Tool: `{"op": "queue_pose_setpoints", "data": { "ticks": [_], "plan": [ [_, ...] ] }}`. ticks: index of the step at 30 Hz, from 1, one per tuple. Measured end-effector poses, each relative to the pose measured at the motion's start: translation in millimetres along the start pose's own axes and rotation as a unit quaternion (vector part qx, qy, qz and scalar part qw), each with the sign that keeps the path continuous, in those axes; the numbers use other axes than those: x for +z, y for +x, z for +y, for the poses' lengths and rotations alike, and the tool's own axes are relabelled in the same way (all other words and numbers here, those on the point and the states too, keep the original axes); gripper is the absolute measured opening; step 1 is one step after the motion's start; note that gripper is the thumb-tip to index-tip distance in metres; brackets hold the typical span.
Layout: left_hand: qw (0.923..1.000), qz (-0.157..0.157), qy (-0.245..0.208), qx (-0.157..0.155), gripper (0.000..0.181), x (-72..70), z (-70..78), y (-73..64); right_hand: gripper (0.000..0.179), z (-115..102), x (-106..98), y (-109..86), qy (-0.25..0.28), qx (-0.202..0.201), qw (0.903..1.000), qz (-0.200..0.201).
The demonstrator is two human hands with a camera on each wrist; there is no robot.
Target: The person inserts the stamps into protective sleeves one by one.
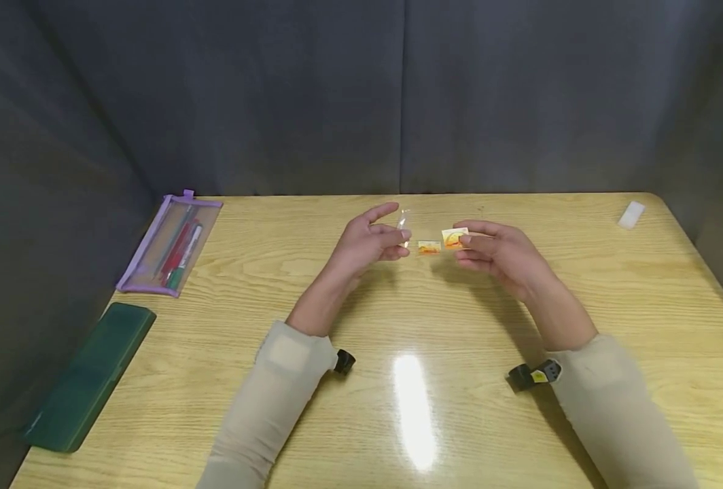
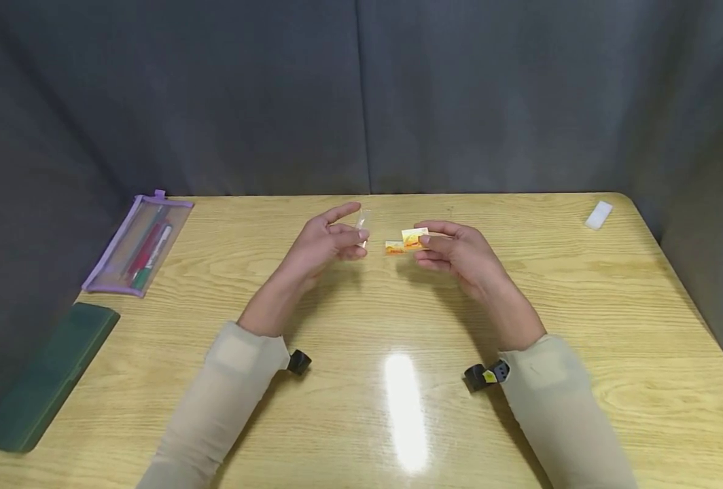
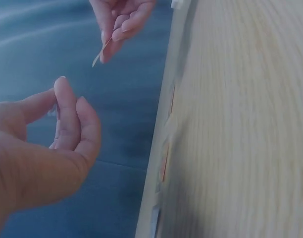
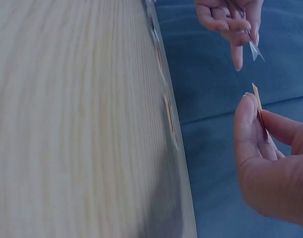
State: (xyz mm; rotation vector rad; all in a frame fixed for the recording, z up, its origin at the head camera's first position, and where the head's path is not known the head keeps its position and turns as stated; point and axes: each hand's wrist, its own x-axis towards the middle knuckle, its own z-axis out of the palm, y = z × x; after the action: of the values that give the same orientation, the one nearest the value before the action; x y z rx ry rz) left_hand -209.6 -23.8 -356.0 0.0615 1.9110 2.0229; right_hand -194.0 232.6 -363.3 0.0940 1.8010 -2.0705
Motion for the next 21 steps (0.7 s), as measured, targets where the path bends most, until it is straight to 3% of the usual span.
{"op": "queue_pose_setpoints", "data": {
  "ticks": [7, 15, 21],
  "plan": [
    [0.9982, -0.02, -0.05, -0.026, 0.041, 0.0, -7.9, 1.3, 0.038, 3, 10, 5.3, 0.004, 0.001, 0.9999, -0.016],
    [0.9975, 0.006, -0.066, -0.023, 0.011, 1.3, -14.5, 0.9, 0.035, 5, 15, 7.8, 0.004, 0.003, 0.9998, -0.018],
    [0.998, 0.007, -0.055, -0.03, 0.017, 2.6, -17.8, 0.4, 0.03, 7, 19, 10.6, 0.029, 0.006, 0.9994, -0.017]
  ]
}}
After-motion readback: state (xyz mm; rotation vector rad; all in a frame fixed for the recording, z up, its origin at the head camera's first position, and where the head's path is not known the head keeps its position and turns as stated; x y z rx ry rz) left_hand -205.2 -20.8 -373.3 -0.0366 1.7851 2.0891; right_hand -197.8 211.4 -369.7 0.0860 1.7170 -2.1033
